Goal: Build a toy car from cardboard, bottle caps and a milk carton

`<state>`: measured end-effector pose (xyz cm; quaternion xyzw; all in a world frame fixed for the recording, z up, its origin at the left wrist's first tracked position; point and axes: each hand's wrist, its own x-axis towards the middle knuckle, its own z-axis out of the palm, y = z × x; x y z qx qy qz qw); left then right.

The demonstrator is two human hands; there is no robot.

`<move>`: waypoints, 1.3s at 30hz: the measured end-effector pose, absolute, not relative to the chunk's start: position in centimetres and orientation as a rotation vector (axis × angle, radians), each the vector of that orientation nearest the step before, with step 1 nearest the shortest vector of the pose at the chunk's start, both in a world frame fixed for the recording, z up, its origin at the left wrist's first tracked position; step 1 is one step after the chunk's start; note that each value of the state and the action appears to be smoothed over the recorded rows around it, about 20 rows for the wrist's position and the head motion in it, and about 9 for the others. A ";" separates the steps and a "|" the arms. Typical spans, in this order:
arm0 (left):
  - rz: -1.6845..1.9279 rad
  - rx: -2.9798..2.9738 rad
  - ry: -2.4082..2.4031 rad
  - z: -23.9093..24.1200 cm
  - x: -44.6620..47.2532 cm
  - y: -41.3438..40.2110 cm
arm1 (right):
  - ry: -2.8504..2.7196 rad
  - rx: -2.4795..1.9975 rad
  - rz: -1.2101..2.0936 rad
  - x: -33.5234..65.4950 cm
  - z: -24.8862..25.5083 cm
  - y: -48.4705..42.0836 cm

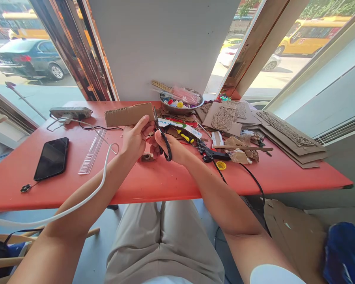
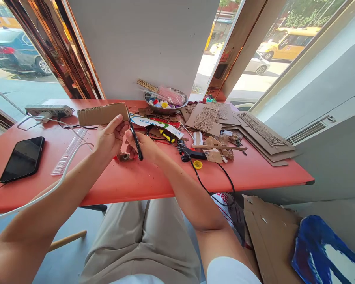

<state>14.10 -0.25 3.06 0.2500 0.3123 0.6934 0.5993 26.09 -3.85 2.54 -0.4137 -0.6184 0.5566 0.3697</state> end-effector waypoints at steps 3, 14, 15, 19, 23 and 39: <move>1.611 0.549 0.740 3.1 14.3 -0.4 | -1.595 -1.082 1.411 26.0 2.4 -3.8; 1.603 0.556 0.777 3.4 14.7 -0.8 | -1.631 -1.060 1.350 26.1 2.4 -3.9; 1.598 0.565 0.789 3.4 14.7 -0.8 | -1.635 -1.061 1.334 26.1 2.4 -3.8; 1.577 0.603 0.830 3.5 15.1 -0.9 | -1.630 -1.070 1.311 26.3 2.5 -3.7; 1.574 0.631 0.867 3.3 15.5 -1.0 | -1.615 -1.082 1.314 26.4 2.4 -3.6; 1.581 0.648 0.879 4.0 15.8 -1.2 | -1.575 -1.126 1.327 26.3 2.9 -4.0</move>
